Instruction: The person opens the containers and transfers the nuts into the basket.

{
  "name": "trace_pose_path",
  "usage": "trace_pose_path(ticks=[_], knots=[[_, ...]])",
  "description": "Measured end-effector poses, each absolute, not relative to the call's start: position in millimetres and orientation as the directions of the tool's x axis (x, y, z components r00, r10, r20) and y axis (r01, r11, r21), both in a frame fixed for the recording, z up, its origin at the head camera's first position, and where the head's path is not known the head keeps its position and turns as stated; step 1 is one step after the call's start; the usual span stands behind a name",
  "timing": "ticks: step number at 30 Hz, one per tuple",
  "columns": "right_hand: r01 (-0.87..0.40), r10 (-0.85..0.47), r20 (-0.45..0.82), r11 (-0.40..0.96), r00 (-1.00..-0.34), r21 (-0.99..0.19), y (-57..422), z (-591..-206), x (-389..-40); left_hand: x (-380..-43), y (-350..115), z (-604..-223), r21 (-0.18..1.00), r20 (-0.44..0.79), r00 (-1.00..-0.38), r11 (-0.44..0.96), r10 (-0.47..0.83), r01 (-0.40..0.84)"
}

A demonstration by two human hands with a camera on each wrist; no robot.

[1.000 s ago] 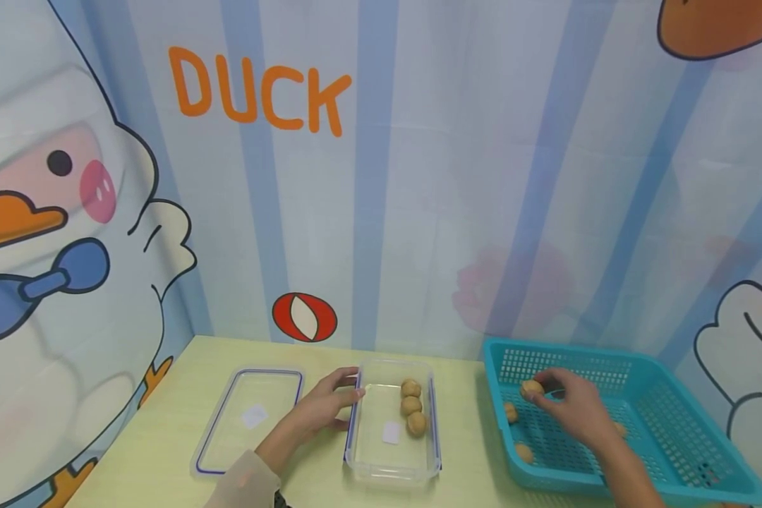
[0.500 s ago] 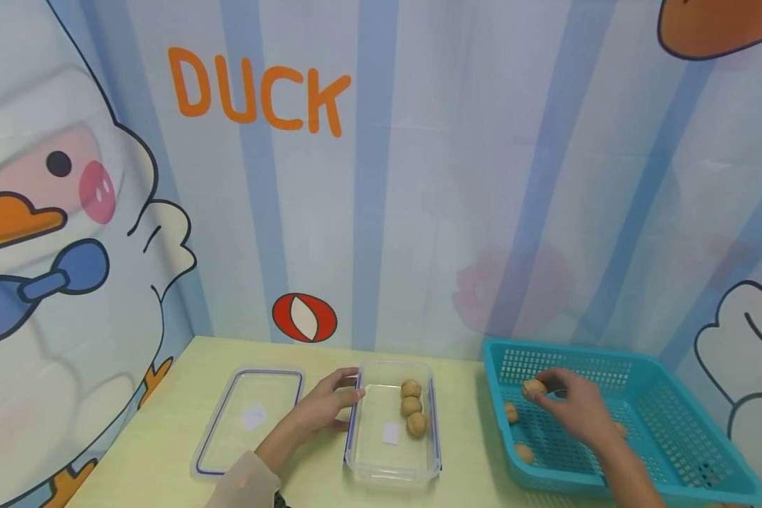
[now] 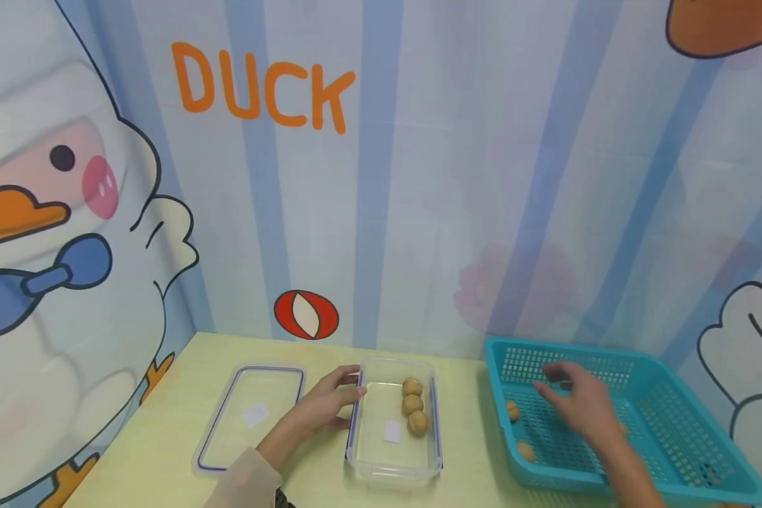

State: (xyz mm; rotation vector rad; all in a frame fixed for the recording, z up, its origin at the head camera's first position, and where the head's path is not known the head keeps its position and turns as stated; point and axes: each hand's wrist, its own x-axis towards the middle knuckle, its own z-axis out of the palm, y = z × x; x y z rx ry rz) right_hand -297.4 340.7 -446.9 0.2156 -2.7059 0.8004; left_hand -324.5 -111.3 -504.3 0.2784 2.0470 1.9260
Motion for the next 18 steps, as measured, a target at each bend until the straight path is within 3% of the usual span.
trace_pose_path(ticks=[13, 18], knots=[[-0.466, -0.259, 0.445, 0.76, -0.857, -0.454, 281, -419, -283, -324, -110, -504, 0.994, -0.098, -0.937, 0.085, 0.336, -0.073], [-0.528, -0.348, 0.433, 0.737, -0.831, -0.422, 250, -413, -282, -324, -110, -505, 0.994, -0.097, -0.937, 0.082, 0.336, -0.073]])
